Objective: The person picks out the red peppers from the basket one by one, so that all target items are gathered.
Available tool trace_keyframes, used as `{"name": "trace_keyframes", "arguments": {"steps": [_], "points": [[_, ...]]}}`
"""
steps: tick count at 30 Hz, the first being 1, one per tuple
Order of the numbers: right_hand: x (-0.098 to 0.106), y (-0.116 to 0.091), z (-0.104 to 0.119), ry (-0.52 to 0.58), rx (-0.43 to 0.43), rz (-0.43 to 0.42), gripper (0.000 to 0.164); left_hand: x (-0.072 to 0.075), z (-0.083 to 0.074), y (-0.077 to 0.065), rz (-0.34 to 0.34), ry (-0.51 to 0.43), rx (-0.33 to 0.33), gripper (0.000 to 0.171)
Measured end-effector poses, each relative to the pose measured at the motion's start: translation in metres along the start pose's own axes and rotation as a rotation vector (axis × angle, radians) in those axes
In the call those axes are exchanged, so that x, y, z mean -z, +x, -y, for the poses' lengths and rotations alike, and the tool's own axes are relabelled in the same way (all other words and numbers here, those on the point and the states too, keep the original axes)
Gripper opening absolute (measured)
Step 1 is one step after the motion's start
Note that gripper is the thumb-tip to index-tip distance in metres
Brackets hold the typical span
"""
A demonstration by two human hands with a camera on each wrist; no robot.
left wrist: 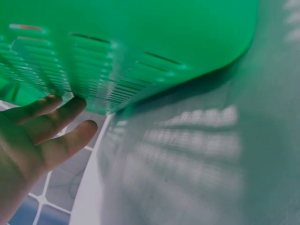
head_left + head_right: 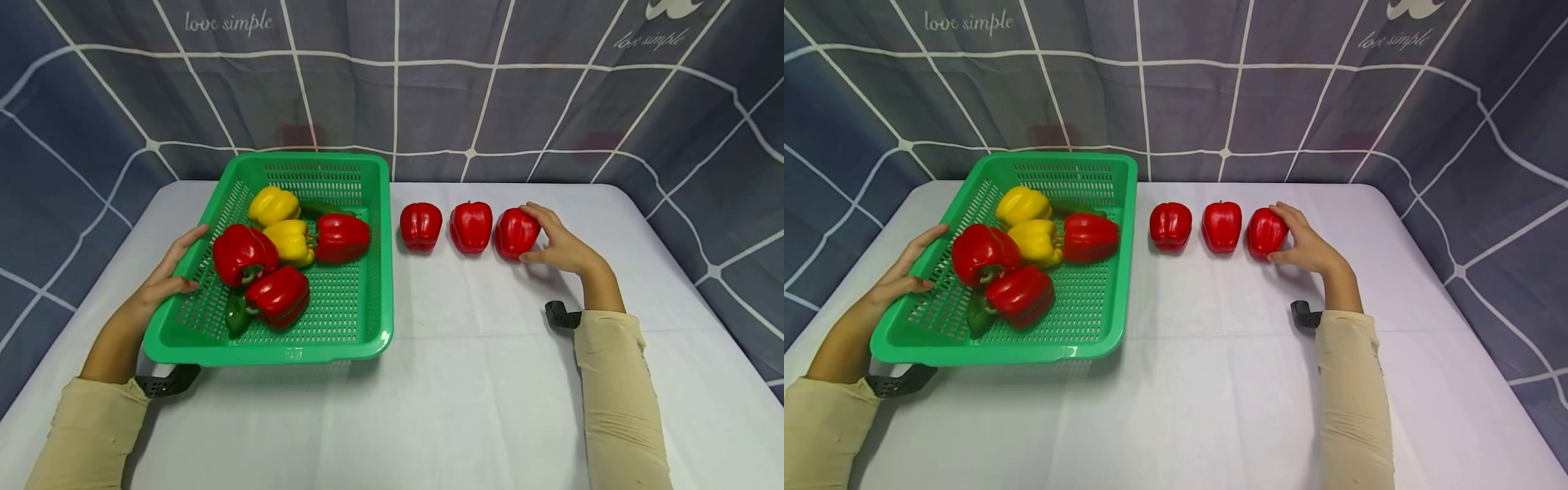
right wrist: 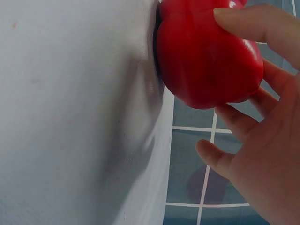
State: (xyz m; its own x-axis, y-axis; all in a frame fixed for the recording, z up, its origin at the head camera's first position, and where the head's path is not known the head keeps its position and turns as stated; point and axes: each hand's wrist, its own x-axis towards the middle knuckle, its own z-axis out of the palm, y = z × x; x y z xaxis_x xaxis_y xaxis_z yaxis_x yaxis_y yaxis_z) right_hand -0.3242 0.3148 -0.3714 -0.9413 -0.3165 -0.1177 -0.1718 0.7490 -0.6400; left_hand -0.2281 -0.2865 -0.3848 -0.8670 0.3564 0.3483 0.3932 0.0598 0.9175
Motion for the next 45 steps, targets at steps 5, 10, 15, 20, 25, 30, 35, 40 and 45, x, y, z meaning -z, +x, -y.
{"name": "trace_keyframes", "arguments": {"steps": [5, 10, 15, 20, 25, 30, 35, 40, 45], "points": [[-0.001, 0.002, -0.001, -0.019, 0.022, -0.011, 0.093, -0.001, -0.001, 0.000, -0.003, -0.019, -0.015, 0.089], [-0.001, 0.003, 0.000, -0.033, 0.025, -0.023, 0.093, -0.002, -0.002, 0.000, 0.005, -0.056, -0.047, 0.089], [-0.002, 0.002, 0.001, -0.044, 0.042, -0.041, 0.090, -0.002, -0.002, 0.000, 0.009, -0.030, -0.049, 0.088], [-0.005, 0.007, 0.003, -0.058, 0.052, -0.048, 0.089, 0.001, -0.006, -0.003, 0.002, 0.027, -0.007, 0.087], [-0.006, 0.008, 0.005, -0.059, 0.055, -0.048, 0.090, 0.002, -0.010, -0.005, 0.001, 0.004, 0.035, 0.086], [-0.003, 0.000, 0.004, -0.071, 0.060, -0.053, 0.092, -0.002, -0.013, -0.004, 0.035, -0.075, 0.097, 0.083], [-0.001, -0.004, 0.003, -0.081, 0.092, -0.070, 0.092, -0.005, -0.015, -0.004, 0.032, -0.061, 0.134, 0.083], [-0.002, -0.005, 0.004, -0.089, 0.105, -0.081, 0.092, -0.005, -0.018, -0.006, 0.023, -0.028, 0.163, 0.081], [-0.001, -0.006, 0.006, -0.103, 0.083, -0.091, 0.093, -0.005, -0.021, -0.007, 0.022, -0.030, 0.185, 0.079]]}}
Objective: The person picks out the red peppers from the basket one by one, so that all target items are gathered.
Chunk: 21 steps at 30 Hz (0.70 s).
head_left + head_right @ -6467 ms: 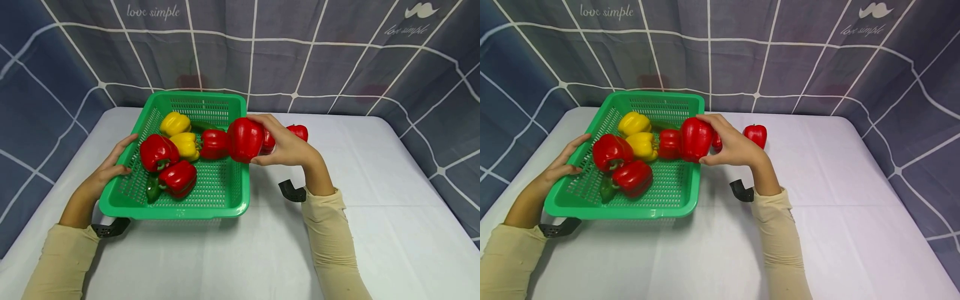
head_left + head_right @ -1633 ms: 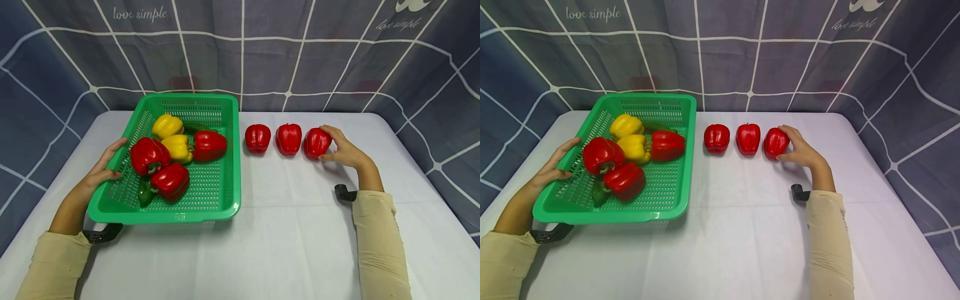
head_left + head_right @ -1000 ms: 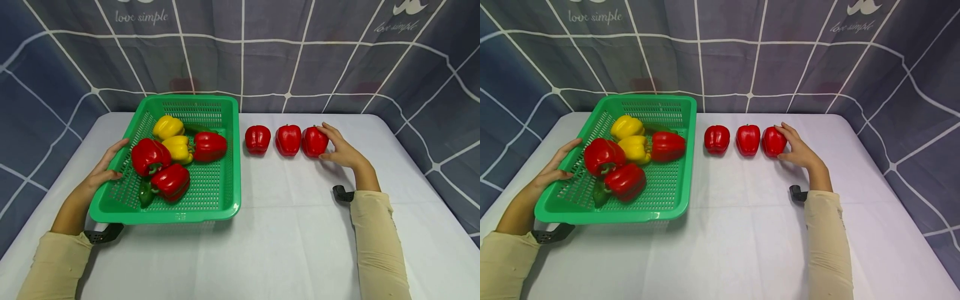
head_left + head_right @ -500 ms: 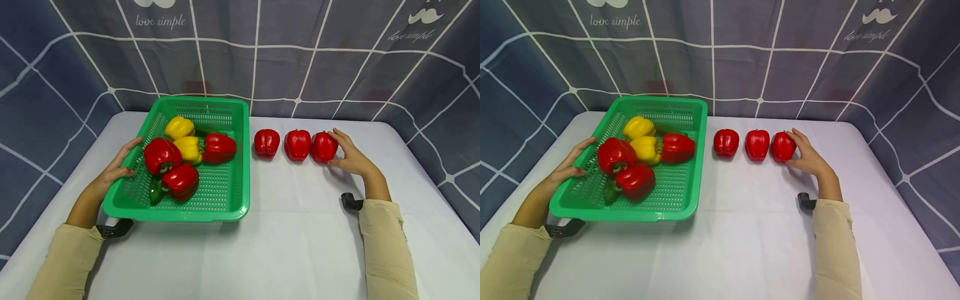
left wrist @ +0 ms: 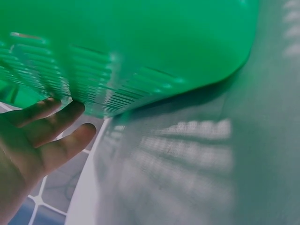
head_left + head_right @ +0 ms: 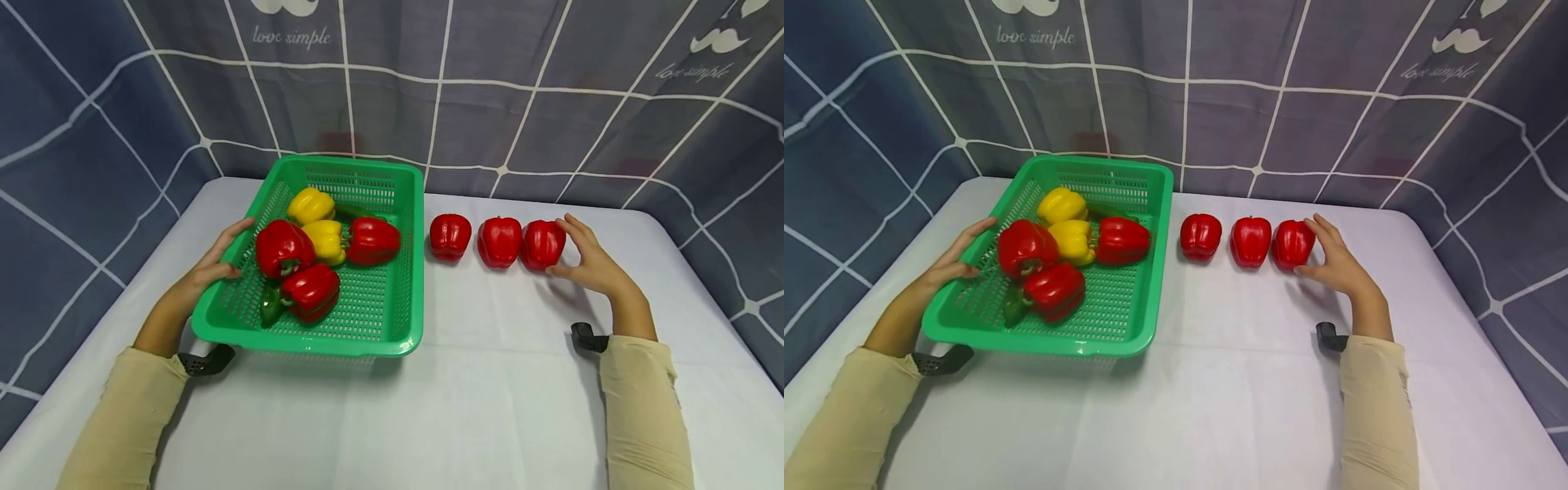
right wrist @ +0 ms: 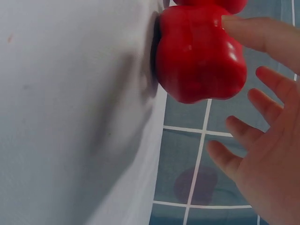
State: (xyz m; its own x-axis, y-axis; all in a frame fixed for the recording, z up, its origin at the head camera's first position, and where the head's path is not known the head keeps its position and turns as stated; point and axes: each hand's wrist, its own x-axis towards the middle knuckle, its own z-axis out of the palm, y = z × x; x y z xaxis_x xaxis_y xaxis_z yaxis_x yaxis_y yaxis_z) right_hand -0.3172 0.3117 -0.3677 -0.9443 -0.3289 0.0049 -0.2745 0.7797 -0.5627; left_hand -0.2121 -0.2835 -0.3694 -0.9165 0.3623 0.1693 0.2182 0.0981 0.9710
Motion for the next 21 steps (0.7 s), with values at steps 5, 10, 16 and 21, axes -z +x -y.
{"name": "trace_keyframes", "arguments": {"steps": [5, 10, 16, 21], "points": [[0.002, -0.001, 0.007, -0.024, -0.025, -0.004, 0.095, -0.001, 0.000, 0.000, -0.013, 0.024, 0.014, 0.078], [0.000, -0.001, 0.014, -0.032, -0.015, -0.009, 0.095, -0.002, -0.001, 0.000, -0.030, 0.062, 0.013, 0.078], [-0.002, 0.000, 0.024, -0.038, -0.039, -0.024, 0.096, -0.002, -0.004, 0.001, -0.031, 0.078, 0.034, 0.077], [-0.005, 0.007, 0.041, -0.040, 0.003, -0.036, 0.095, -0.002, -0.003, -0.002, -0.025, 0.068, 0.054, 0.077]]}}
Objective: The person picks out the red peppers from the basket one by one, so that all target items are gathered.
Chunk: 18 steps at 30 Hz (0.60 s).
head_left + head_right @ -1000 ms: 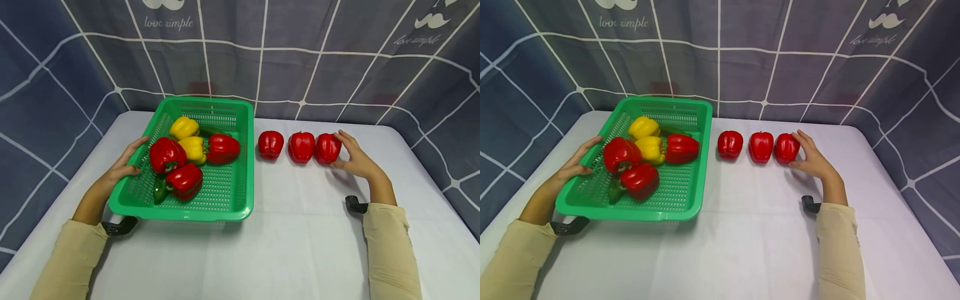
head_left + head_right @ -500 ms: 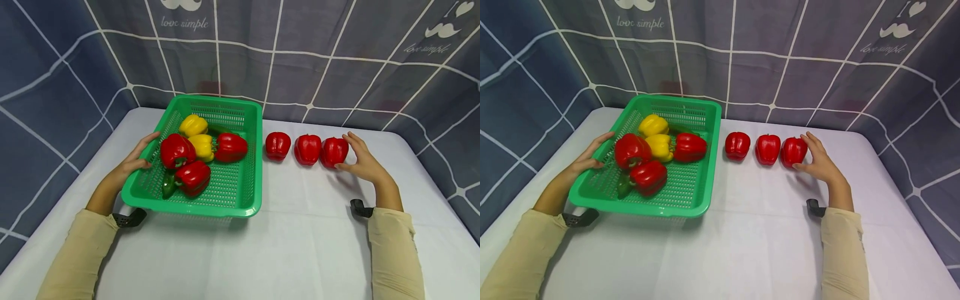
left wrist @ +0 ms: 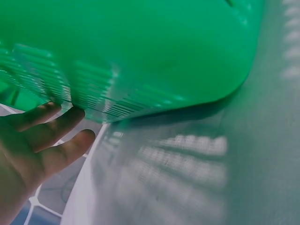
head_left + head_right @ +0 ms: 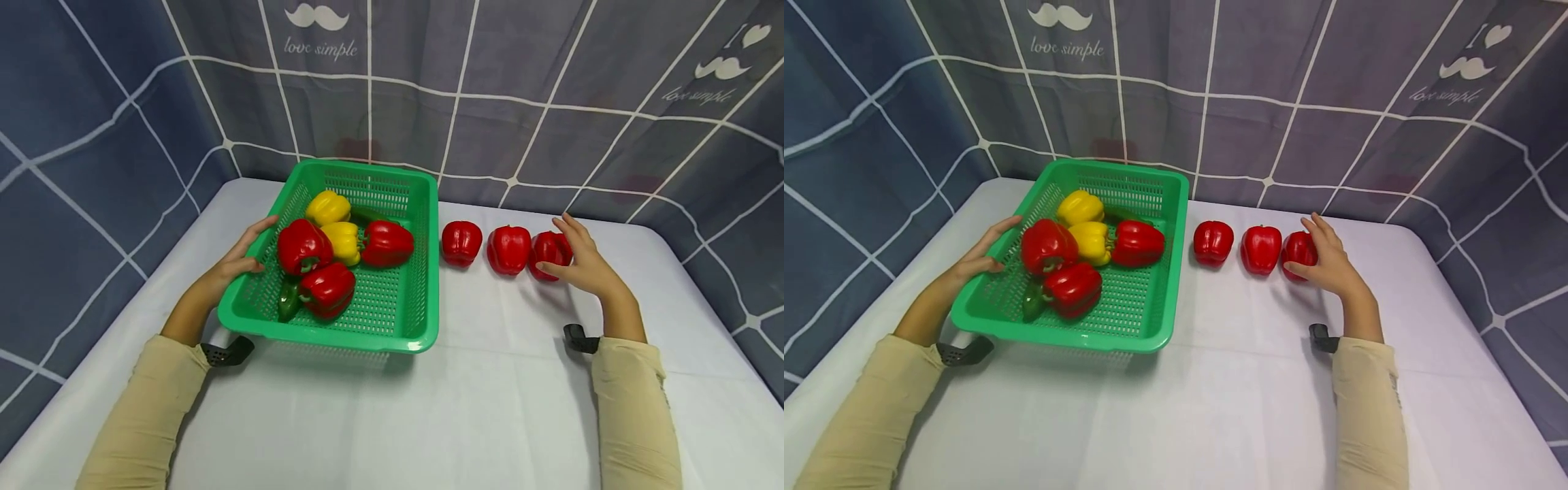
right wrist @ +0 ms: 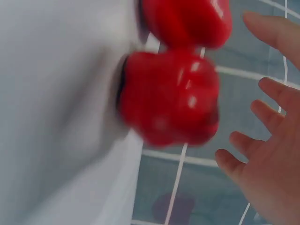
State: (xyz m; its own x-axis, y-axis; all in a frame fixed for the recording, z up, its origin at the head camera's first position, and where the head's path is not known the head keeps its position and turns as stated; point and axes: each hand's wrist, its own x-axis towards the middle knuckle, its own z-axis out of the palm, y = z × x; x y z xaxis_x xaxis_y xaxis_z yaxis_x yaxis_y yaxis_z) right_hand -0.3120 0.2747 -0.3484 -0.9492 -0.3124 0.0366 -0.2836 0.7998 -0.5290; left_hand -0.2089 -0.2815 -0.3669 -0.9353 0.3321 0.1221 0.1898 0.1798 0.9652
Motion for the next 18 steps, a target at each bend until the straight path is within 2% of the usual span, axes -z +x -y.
{"name": "trace_keyframes", "arguments": {"steps": [6, 12, 18], "points": [[-0.003, 0.022, 0.034, 0.002, 0.095, 0.022, 0.089, 0.000, -0.001, -0.002, -0.009, 0.031, 0.015, 0.079], [-0.012, 0.042, 0.078, -0.010, 0.261, 0.055, 0.084, 0.000, -0.003, 0.001, -0.010, 0.029, 0.032, 0.079], [-0.031, 0.049, 0.123, -0.073, 0.445, 0.121, 0.079, -0.002, -0.003, 0.001, -0.014, 0.019, 0.047, 0.079]]}}
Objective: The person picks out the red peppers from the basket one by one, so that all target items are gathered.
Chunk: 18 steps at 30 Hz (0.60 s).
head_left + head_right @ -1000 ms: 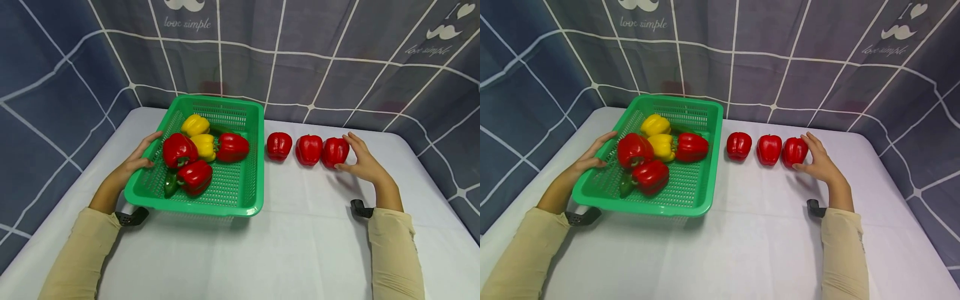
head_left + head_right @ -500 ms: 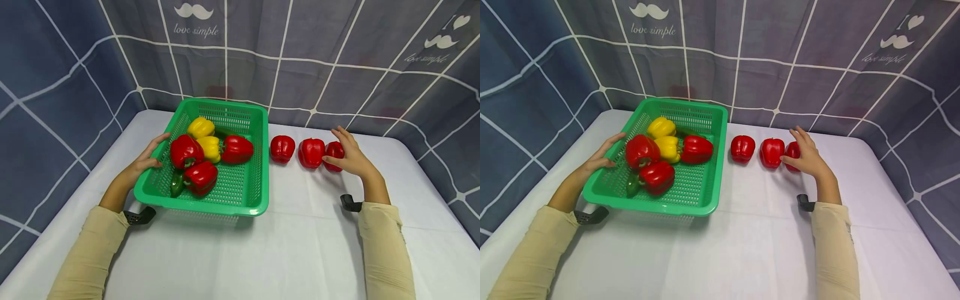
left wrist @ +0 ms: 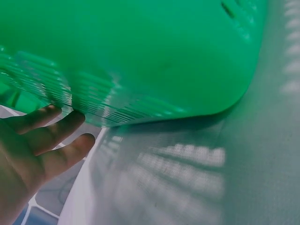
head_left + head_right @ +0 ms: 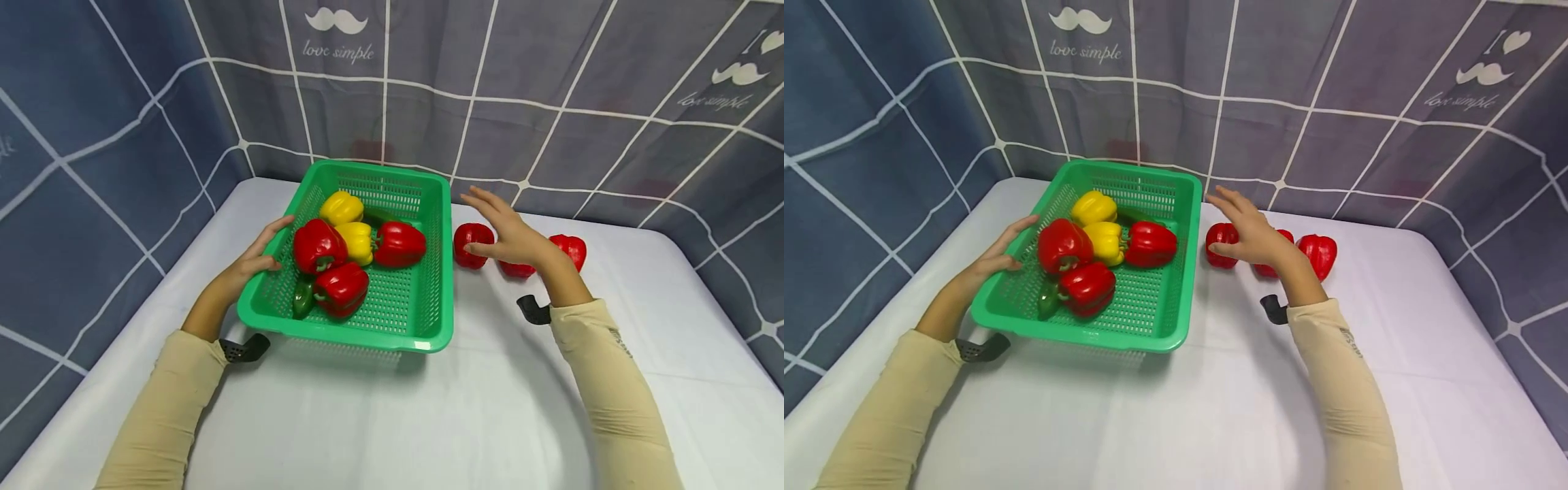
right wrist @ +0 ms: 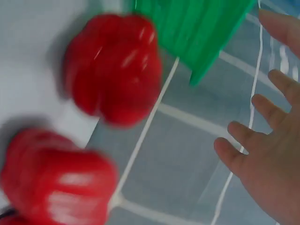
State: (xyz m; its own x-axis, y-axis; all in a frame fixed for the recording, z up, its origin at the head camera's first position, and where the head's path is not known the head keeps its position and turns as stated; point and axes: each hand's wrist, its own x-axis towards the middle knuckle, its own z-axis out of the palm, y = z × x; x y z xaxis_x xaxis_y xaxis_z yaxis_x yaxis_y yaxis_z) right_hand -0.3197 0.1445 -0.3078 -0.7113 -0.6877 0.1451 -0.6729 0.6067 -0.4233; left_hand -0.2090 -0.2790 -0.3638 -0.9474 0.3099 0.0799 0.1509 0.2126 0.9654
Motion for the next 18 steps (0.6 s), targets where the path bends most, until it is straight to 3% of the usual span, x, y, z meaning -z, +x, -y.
{"name": "trace_keyframes", "arguments": {"steps": [3, 10, 18], "points": [[-0.004, 0.013, 0.019, -0.055, 0.103, 0.051, 0.073, 0.000, 0.000, 0.000, -0.008, 0.016, -0.016, 0.078], [0.003, 0.038, 0.058, -0.061, 0.287, 0.111, 0.073, 0.000, 0.002, -0.001, -0.019, 0.034, -0.027, 0.078], [-0.008, 0.067, 0.081, -0.235, 0.320, 0.188, 0.076, 0.001, 0.001, -0.003, -0.012, 0.009, -0.017, 0.078]]}}
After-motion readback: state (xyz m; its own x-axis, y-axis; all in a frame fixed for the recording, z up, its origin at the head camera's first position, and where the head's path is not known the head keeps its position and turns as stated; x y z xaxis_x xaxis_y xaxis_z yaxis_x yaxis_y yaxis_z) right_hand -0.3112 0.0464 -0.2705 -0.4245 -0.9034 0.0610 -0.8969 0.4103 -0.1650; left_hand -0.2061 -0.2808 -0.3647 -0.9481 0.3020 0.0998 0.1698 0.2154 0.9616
